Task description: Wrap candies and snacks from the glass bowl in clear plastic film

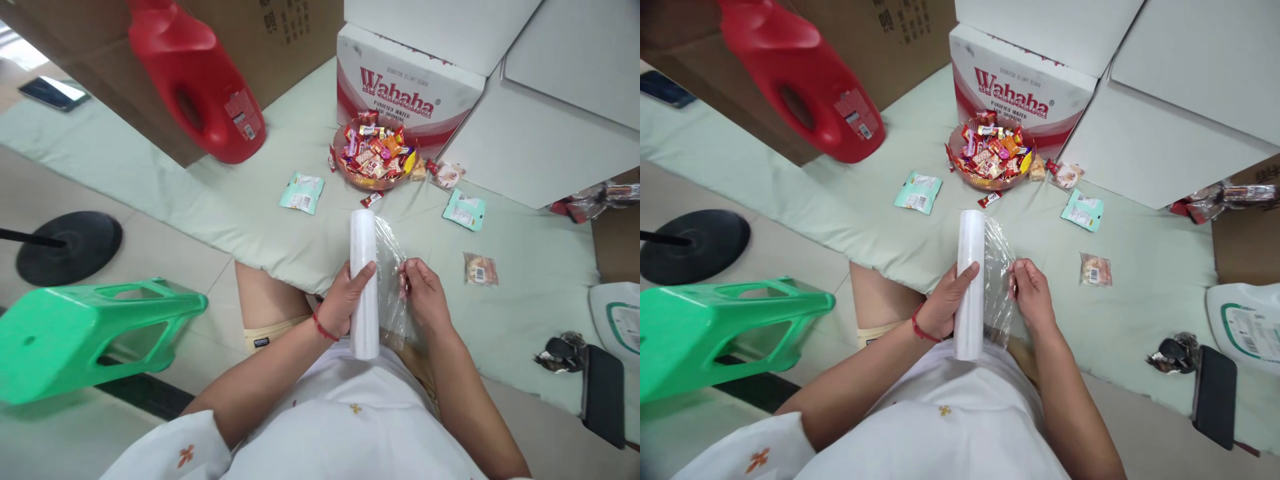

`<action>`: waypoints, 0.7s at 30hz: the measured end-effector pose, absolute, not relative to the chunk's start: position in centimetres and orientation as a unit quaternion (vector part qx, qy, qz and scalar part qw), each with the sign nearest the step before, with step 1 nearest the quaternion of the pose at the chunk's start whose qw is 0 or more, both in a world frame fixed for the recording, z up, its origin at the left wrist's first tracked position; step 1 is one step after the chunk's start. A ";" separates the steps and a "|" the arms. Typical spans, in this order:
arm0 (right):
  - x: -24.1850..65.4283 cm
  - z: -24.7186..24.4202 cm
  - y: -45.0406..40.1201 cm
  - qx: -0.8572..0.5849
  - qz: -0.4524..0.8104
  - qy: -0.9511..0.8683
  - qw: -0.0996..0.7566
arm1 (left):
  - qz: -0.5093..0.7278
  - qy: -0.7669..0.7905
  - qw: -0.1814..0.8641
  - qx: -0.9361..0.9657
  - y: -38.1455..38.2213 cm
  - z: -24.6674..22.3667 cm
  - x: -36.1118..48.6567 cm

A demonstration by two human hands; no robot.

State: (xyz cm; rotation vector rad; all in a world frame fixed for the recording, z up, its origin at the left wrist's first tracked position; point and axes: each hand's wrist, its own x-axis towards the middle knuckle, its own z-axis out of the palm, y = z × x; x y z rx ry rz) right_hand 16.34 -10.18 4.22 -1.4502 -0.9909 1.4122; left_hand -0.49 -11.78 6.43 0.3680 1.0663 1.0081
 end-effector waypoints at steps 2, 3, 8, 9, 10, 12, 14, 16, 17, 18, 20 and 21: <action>16.4 3.8 -10.3 -0.574 0.590 -0.355 0.443 | 0.460 0.494 0.719 0.163 -11.9 6.4 -0.3; 16.5 3.7 -10.3 -0.575 0.599 -0.330 0.451 | 0.460 0.499 0.716 0.163 -12.0 6.3 -0.2; 16.1 4.3 -10.4 -0.565 0.630 -0.249 0.470 | 0.453 0.534 0.688 0.190 -12.4 6.2 0.4; 15.7 4.5 -10.4 -0.559 0.632 -0.250 0.475 | 0.454 0.546 0.676 0.200 -12.4 6.1 0.5; 15.4 4.7 -10.5 -0.556 0.629 -0.258 0.478 | 0.455 0.554 0.665 0.209 -12.5 6.1 0.7; 14.5 5.0 -10.6 -0.572 0.602 -0.294 0.472 | 0.461 0.557 0.654 0.223 -12.6 5.9 0.9; 14.0 5.0 -10.8 -0.614 0.535 -0.363 0.452 | 0.465 0.547 0.655 0.234 -12.6 5.7 1.0; 14.0 5.0 -10.9 -0.650 0.439 -0.448 0.428 | 0.470 0.525 0.668 0.238 -12.6 5.4 0.8; 14.3 5.0 -10.9 -0.659 0.391 -0.488 0.418 | 0.471 0.506 0.683 0.235 -12.6 5.3 0.6; 14.8 5.1 -10.9 -0.663 0.349 -0.521 0.409 | 0.470 0.481 0.705 0.227 -12.6 5.1 0.4; 16.0 5.6 -10.8 -0.665 0.294 -0.561 0.395 | 0.459 0.423 0.756 0.195 -12.6 4.9 -0.3; 16.7 5.9 -10.8 -0.666 0.282 -0.567 0.393 | 0.452 0.395 0.780 0.175 -12.6 4.8 -0.7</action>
